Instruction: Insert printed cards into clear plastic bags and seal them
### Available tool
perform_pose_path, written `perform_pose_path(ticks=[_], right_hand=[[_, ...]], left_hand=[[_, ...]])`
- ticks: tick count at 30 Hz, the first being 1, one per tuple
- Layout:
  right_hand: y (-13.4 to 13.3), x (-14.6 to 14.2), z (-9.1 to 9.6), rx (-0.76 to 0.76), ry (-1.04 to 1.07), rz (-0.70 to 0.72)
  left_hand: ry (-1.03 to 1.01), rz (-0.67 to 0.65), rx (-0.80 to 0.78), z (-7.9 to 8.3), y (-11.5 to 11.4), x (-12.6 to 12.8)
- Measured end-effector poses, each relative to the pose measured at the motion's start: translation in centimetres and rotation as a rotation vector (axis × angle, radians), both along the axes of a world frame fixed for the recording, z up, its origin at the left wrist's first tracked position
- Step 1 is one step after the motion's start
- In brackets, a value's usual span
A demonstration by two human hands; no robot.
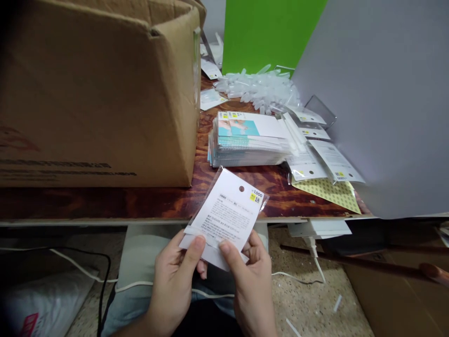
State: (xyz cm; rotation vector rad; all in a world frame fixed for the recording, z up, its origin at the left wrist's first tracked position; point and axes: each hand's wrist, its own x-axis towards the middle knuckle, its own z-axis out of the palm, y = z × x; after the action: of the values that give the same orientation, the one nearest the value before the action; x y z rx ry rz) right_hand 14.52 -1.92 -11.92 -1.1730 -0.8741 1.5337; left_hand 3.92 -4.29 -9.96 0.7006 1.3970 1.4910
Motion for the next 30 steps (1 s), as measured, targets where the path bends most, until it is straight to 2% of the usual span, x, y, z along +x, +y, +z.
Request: perform_pose_path(ticks=[2,4,5,6,8,10,11,15,22,24,27,28,30], right_hand=[[-0.3,-0.1,0.1,0.245,-0.255,-0.239],[-0.7,0.0,0.7,0.642,-0.557,-0.451],[-0.8,0.0,1.2,0.84,-0.706,-0.476],[-0.8,0.0,1.9,1.0,-0.846,-0.429],[-0.8,0.0,3.3,1.183,-1.065,-0.218],[-0.7,0.0,4.5,1.236,-1.143,-0.041],[-0.6,-0.1,4.9,1.253,-1.124,-0.012],[-0.6,-0.4,5.0,1.249,-0.911,-0.03],[-0.7,-1.3,4.7,0.981,-0.644,-0.019],[-0.8,-1.7,4.8,0.94,-0.589,-0.104],[-0.8,-1.9,5.1,1.052,-0.661,-0.268],[-0.8,-1.8,5.1,1.112,-0.729,-0.284],[-0.8,-1.5,5.3,1.192,-0.854,-0.225]], left_hand=[[0.071,0.004,0.029,0.0,-0.1,-0.2],[0.165,0.005,0.072,0.1,-0.3,-0.3],[0.22,0.002,0.105,0.2,-0.4,-0.4],[0.276,-0.003,0.147,0.2,-0.4,-0.5],[0.38,-0.017,0.256,0.3,-0.6,-0.7],[0.461,-0.017,0.359,0.3,-0.6,-0.9],[0.496,-0.01,0.396,0.2,-0.5,-1.0],[0.637,0.03,0.493,-0.3,-0.5,-1.5],[0.81,0.073,0.677,-0.7,0.0,-1.8],[0.834,0.074,0.721,-0.8,0.1,-1.8],[0.852,0.07,0.746,-1.0,0.1,-1.7],[0.859,0.07,0.745,-1.0,0.1,-1.8],[0.877,0.064,0.749,-1.0,0.1,-1.9]])
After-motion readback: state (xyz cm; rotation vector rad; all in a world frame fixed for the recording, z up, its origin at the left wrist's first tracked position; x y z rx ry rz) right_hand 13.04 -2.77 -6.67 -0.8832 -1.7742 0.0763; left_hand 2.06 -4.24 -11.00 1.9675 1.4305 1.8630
